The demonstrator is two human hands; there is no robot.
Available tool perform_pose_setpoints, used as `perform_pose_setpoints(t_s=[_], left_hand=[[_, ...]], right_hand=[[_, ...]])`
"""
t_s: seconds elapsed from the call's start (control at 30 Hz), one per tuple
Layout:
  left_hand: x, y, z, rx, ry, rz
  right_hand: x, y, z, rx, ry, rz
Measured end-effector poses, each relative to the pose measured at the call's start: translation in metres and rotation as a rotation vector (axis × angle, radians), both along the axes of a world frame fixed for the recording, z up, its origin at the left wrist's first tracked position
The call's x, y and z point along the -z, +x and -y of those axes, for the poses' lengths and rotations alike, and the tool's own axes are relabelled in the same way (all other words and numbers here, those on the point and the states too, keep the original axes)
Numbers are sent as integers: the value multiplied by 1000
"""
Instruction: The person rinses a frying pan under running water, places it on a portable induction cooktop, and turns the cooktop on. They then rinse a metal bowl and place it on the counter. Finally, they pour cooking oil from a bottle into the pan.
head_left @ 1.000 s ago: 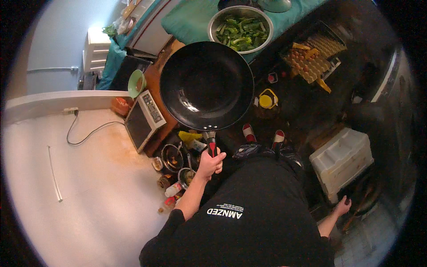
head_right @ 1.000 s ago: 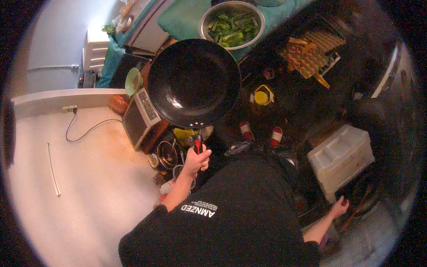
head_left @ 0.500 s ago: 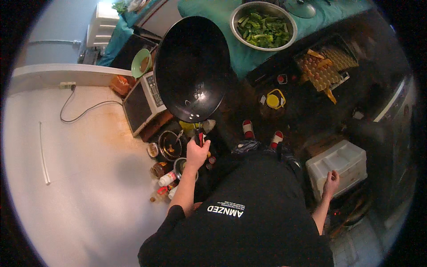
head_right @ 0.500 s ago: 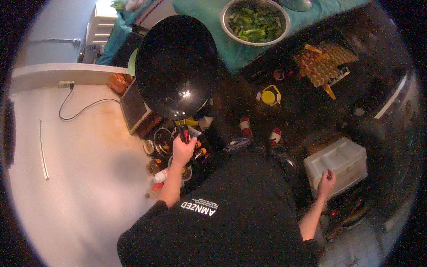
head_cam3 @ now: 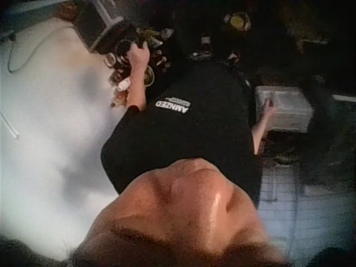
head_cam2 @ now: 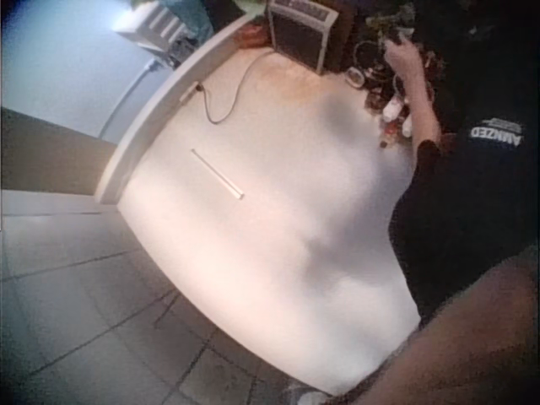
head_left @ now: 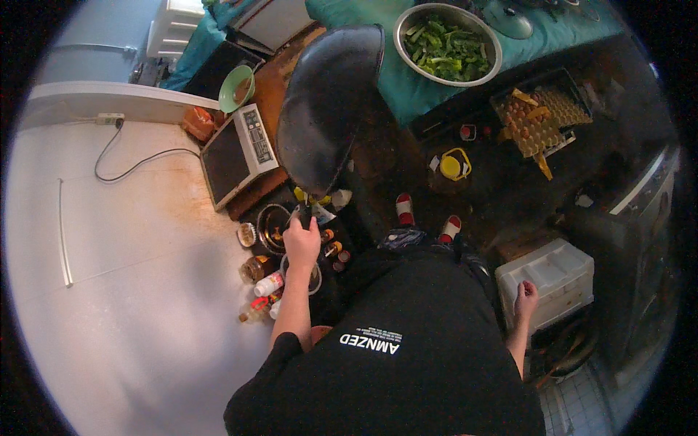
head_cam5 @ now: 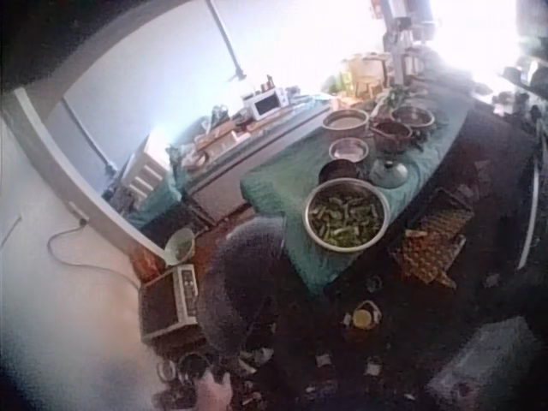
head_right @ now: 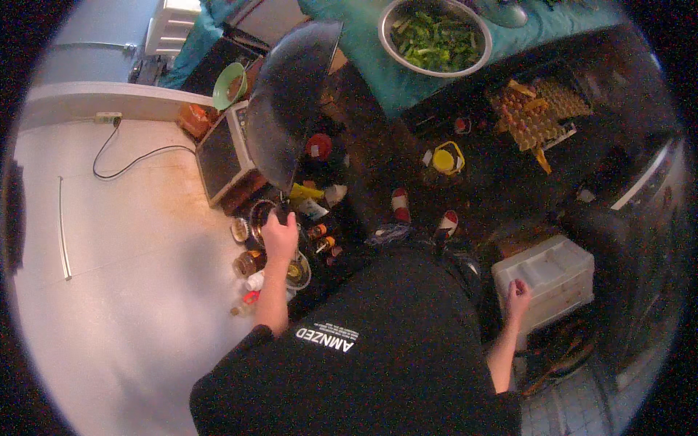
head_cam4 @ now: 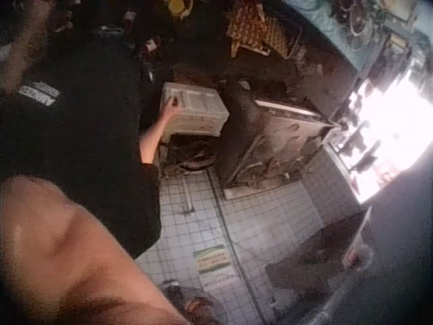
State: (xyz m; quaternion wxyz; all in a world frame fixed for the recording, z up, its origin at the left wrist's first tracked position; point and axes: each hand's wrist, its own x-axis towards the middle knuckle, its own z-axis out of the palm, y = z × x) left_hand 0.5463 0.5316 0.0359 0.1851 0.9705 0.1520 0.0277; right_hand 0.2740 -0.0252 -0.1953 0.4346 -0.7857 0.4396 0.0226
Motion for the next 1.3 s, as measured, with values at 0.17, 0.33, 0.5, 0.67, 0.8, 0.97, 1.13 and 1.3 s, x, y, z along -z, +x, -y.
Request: perform_pose_setpoints(t_s=[0.17, 0.33, 0.5, 0.67, 0.8, 0.97, 1.13, 1.3], left_hand=[[-11, 4, -1, 85, -3, 86], [-6, 8, 5, 4, -33, 39], [-5, 12, 8, 58, 34, 29], [-18, 14, 17, 16, 22, -5], [-23, 17, 23, 45, 34, 29], [-25, 17, 25, 12, -52, -3], [-30, 8, 29, -3, -85, 42], [-34, -8, 31, -74, -203, 35]], right_hand=[[6, 0, -8, 66, 105, 11], [9, 1, -15, 72, 99, -52], [23, -10, -13, 85, 117, -6], [34, -26, -14, 114, 213, -4], [39, -28, -19, 143, 181, -14], [41, -26, -19, 103, 239, -31], [49, -25, -14, 70, 247, -37], [62, -16, -3, 25, 272, -43]])
